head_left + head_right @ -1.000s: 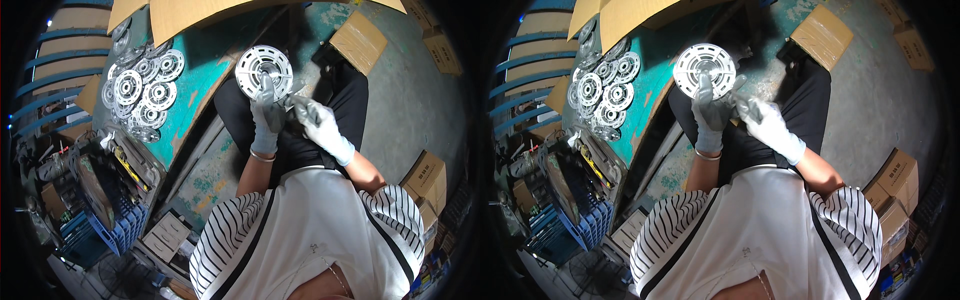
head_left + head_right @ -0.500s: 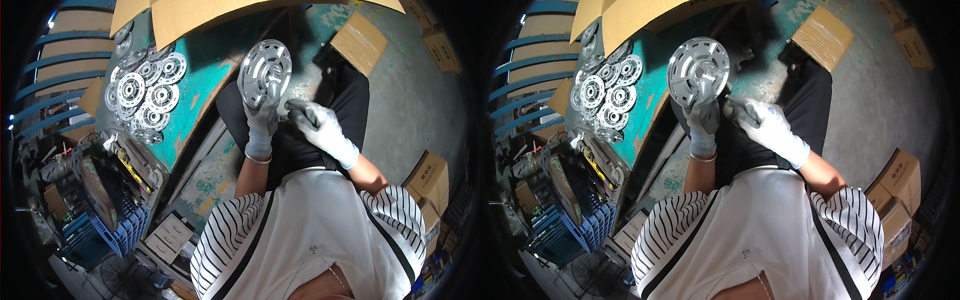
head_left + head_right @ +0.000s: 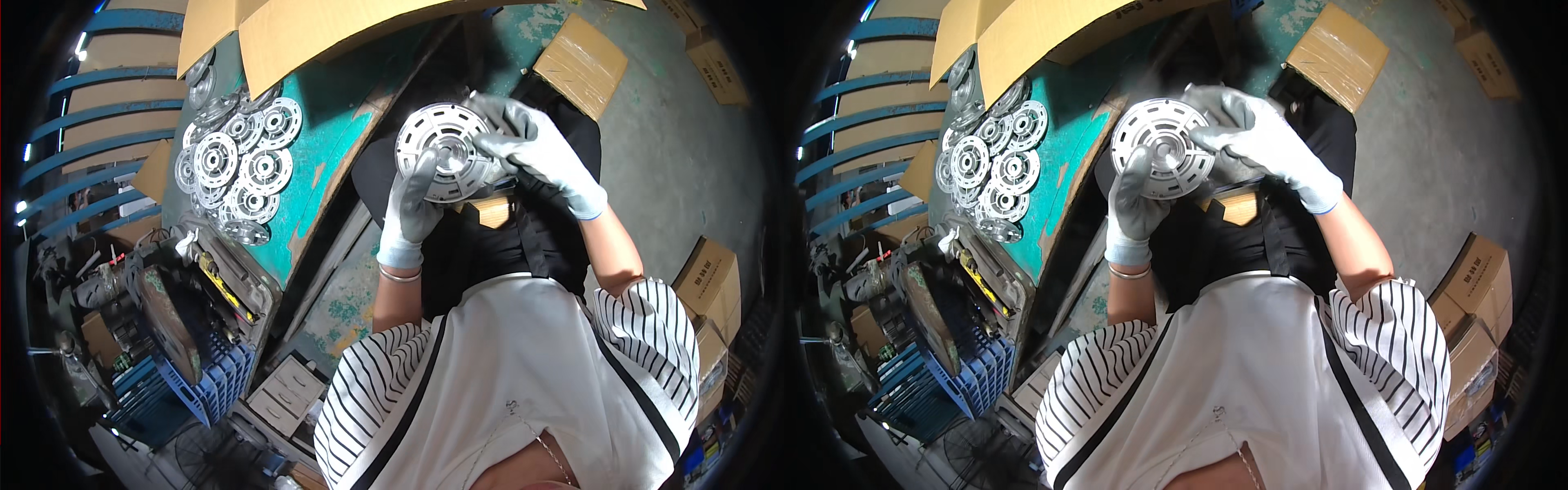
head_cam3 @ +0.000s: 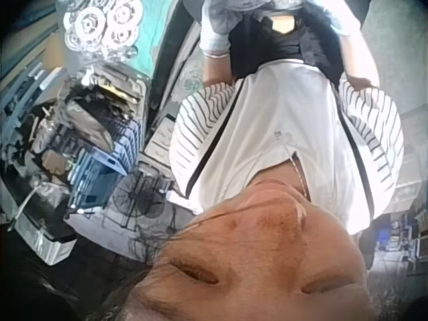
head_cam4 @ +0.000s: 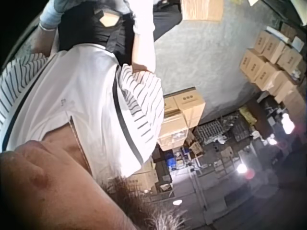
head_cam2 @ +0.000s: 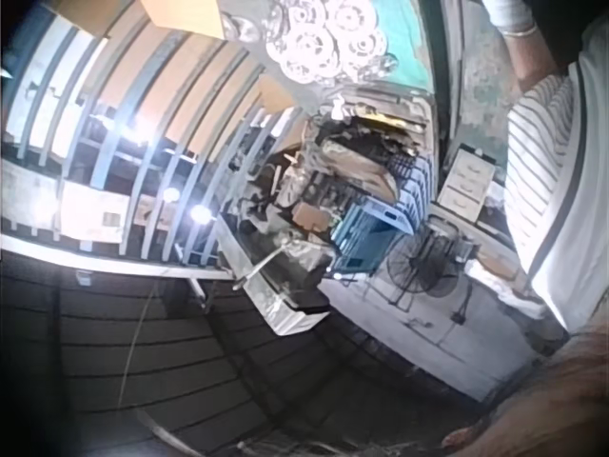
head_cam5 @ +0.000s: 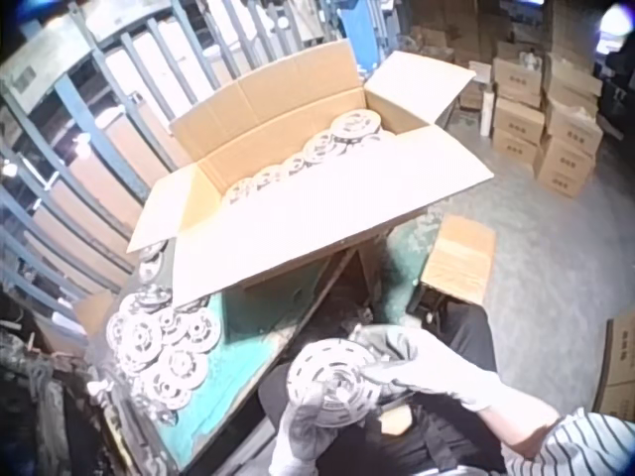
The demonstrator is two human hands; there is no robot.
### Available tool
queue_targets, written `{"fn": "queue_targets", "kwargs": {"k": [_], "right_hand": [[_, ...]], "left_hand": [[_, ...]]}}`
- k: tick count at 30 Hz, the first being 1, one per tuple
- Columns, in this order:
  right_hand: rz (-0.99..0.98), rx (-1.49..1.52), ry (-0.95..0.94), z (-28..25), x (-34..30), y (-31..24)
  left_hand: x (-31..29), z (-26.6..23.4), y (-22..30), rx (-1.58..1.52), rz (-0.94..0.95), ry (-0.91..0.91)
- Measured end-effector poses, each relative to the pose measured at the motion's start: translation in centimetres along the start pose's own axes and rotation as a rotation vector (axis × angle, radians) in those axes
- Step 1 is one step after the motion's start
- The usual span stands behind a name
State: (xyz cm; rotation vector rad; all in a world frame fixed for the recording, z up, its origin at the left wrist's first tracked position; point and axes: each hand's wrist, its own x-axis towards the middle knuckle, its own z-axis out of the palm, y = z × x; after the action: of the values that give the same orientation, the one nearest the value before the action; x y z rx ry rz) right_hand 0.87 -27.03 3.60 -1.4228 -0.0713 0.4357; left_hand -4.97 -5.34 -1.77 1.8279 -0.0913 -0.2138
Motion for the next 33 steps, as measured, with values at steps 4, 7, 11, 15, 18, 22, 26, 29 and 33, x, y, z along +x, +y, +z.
{"fn": "queue_targets", "kwargs": {"k": [4,7,11,15,18,22,26,29,33], "right_hand": [[-0.025,0.070,0.184,-0.7,-0.5,0.6],[0.148,0.094,0.050,0.5,-3.4,-0.4],[0.237,-0.200,-0.051,3.1,-4.5,0.4],[0.174,-0.331,-0.057,3.9,-4.3,1.2],[-0.123,-0.580,0.027,4.0,-4.2,2.8],[-0.132,-0.628,0.024,4.3,-3.9,2.7],[-0.313,-0.746,0.087,4.5,-3.7,3.7],[-0.226,-0.622,0.063,4.4,-4.0,3.9],[-0.087,-0.565,0.012,4.0,-4.3,4.0]], "left_hand": [[1.6,1.3,1.7,-0.992,-0.098,0.085],[2.8,2.2,0.7,-0.961,-0.016,0.153],[3.4,2.5,1.1,-0.096,0.307,0.297],[2.6,3.3,4.4,-0.933,-0.045,0.245],[2.2,3.4,3.5,-0.938,-0.045,0.271],[2.3,3.7,1.9,-0.852,-0.031,0.307],[2.1,4.1,0.7,-0.781,-0.021,0.317],[2.1,4.0,-0.4,-0.719,-0.008,0.329],[2.3,3.8,-1.6,-0.632,0.018,0.339]]}}
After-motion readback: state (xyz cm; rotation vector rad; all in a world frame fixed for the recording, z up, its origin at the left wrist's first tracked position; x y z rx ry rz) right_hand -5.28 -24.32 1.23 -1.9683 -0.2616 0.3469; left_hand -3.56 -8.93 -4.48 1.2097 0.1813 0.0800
